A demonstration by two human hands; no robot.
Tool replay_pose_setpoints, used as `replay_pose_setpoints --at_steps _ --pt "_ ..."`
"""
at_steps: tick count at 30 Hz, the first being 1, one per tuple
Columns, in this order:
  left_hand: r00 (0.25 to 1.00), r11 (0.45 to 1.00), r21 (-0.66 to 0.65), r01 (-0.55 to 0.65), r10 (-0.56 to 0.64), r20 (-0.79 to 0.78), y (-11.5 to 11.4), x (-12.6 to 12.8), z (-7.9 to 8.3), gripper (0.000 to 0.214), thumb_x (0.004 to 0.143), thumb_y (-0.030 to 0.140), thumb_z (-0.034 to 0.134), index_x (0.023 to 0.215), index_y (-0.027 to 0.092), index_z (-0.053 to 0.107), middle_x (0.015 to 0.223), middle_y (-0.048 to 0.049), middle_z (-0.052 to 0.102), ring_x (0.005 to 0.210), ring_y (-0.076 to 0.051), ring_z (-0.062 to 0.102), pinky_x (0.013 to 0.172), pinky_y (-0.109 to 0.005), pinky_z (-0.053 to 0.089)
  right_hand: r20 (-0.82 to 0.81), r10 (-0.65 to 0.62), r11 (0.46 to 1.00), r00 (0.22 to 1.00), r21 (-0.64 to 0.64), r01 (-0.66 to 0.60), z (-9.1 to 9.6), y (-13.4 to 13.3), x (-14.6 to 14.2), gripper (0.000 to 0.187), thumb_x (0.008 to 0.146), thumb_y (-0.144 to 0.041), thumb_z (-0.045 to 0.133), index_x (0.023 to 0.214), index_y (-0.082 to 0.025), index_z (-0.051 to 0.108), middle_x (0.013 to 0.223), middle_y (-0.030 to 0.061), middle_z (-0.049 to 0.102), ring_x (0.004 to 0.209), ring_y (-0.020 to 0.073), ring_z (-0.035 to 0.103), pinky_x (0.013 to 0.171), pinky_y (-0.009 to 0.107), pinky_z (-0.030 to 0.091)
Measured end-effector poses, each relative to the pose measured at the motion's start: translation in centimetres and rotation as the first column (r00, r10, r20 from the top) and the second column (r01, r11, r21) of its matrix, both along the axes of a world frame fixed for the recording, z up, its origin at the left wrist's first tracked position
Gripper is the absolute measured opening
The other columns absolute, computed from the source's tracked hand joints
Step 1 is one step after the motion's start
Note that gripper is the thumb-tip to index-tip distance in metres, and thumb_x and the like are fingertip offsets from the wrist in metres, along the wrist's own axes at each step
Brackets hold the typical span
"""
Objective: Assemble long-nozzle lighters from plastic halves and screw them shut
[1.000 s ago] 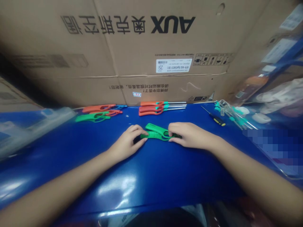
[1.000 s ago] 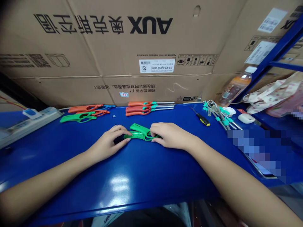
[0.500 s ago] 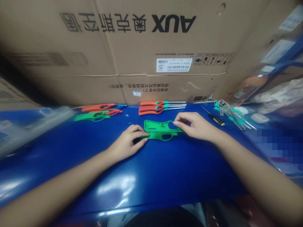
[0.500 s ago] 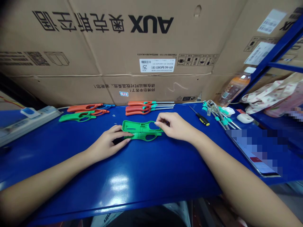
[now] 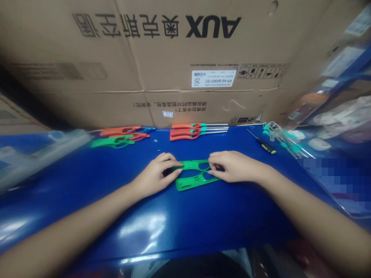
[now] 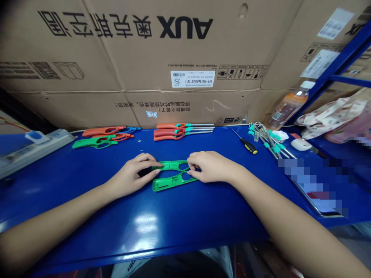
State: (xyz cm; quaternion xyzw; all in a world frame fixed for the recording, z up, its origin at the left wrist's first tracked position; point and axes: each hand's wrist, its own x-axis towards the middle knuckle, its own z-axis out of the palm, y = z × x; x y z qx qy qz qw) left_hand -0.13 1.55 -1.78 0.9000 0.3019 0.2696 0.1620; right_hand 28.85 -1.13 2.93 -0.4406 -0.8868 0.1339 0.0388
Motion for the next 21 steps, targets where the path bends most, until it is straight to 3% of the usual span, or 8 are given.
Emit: replay_pose_setpoints --at_steps 2,6,10,21 --pt "1.000 0.999 0.036 0.002 -0.002 0.000 -0.2 0.0 0.3 0.021 0.099 0.032 0.058 0.110 0.021 0.073 0.103 -0.0067 0.067 0.096 -0.020 0.061 0.092 -0.040 0.049 -0.012 0.019 0.999 1.000 0.050 -0.018 -0.1 0.1 0.1 0.012 0.092 -0.031 0.065 0.096 -0.020 0.061 0.098 0.0029 0.064 0.072 0.0139 0.056 0.062 0.025 0.036" --pt "0.998 0.996 0.065 0.059 -0.058 -0.016 -0.7 -0.1 0.8 0.023 0.096 0.032 0.063 0.115 0.022 0.072 0.107 -0.0073 0.067 0.101 -0.022 0.059 0.094 -0.041 0.048 -0.045 0.067 0.995 0.997 0.081 -0.064 -0.5 0.2 0.2 0.025 0.094 -0.034 0.064 0.116 -0.021 0.061 0.116 0.0067 0.061 0.083 0.0171 0.062 0.070 0.028 0.044" --pt "0.986 0.989 0.041 0.143 -0.139 -0.091 -0.9 -0.1 0.9 0.028 0.094 0.032 0.065 0.120 0.024 0.070 0.112 -0.0080 0.067 0.105 -0.024 0.058 0.096 -0.043 0.047 -0.081 0.083 0.996 0.993 0.044 -0.079 -1.0 0.3 0.3 0.016 0.097 -0.032 0.062 0.108 -0.020 0.064 0.113 0.0062 0.061 0.083 0.0168 0.063 0.073 0.030 0.047" --pt "0.994 0.994 0.025 0.107 -0.106 -0.034 -0.4 -0.1 0.6 0.022 0.098 0.025 0.056 0.112 0.021 0.073 0.105 -0.0073 0.069 0.100 -0.022 0.060 0.092 -0.039 0.050 -0.087 0.100 0.991 0.991 0.093 -0.092 -1.4 0.5 0.1 0.012 0.098 -0.030 0.060 0.100 -0.019 0.064 0.119 0.0072 0.058 0.083 0.0163 0.063 0.073 0.030 0.048"
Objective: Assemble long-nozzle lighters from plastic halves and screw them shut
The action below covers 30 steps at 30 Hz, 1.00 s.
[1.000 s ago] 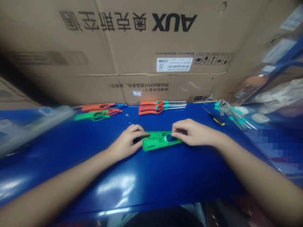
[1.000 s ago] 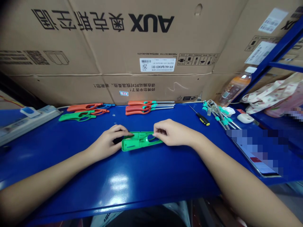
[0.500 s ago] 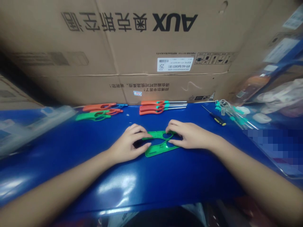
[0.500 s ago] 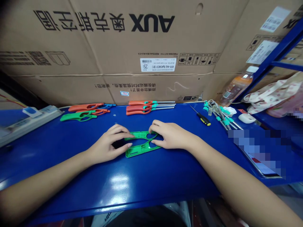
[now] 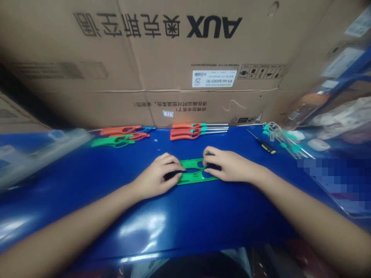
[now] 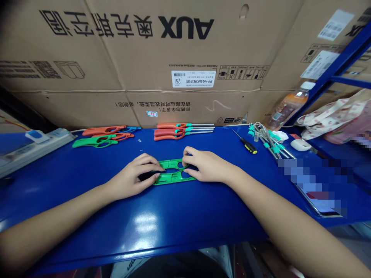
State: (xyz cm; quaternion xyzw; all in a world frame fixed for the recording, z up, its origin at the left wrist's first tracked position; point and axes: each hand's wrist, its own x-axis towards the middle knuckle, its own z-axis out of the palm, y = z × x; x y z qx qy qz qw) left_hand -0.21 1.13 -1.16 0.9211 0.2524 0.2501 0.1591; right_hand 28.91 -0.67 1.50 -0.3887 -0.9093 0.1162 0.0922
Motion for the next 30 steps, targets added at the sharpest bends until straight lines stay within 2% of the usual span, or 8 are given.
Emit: replay_pose_setpoints --at_steps 9,16,19,30 --pt "0.999 0.999 0.036 0.026 -0.024 -0.048 -0.38 -0.06 0.34 0.038 0.087 0.010 0.051 0.117 0.023 0.070 0.112 -0.0067 0.068 0.104 -0.023 0.061 0.096 -0.041 0.047 -0.008 0.045 0.999 0.999 0.028 -0.045 -0.18 -0.01 -0.40 0.018 0.099 -0.033 0.058 0.109 -0.020 0.065 0.121 0.0082 0.060 0.090 0.0185 0.063 0.074 0.031 0.048" --pt "0.994 0.998 0.034 0.056 -0.052 -0.096 -0.54 0.06 0.64 0.034 0.090 0.016 0.053 0.119 0.024 0.069 0.120 -0.0071 0.069 0.111 -0.025 0.063 0.099 -0.042 0.045 0.062 0.014 0.999 0.998 0.047 -0.017 0.50 0.05 -0.08 0.018 0.099 -0.037 0.057 0.095 -0.020 0.063 0.099 0.0034 0.063 0.078 0.0154 0.058 0.065 0.027 0.039" --pt "0.994 0.998 0.034 0.057 -0.053 -0.095 -0.50 0.06 0.58 0.035 0.089 0.014 0.053 0.119 0.023 0.069 0.122 -0.0070 0.068 0.114 -0.025 0.062 0.101 -0.043 0.044 0.074 -0.012 0.999 0.997 0.038 0.010 0.73 0.13 0.20 0.021 0.099 -0.039 0.058 0.093 -0.020 0.061 0.096 0.0022 0.062 0.074 0.0142 0.056 0.063 0.027 0.037" --pt "0.994 1.000 0.013 -0.009 0.010 -0.111 0.05 -0.11 -0.04 0.029 0.096 0.020 0.051 0.119 0.023 0.068 0.122 -0.0083 0.066 0.115 -0.026 0.060 0.100 -0.045 0.043 0.017 0.018 0.999 1.000 0.026 -0.019 -0.03 0.19 -0.18 0.016 0.101 -0.028 0.052 0.109 -0.020 0.064 0.107 0.0057 0.065 0.089 0.0184 0.063 0.074 0.030 0.046"
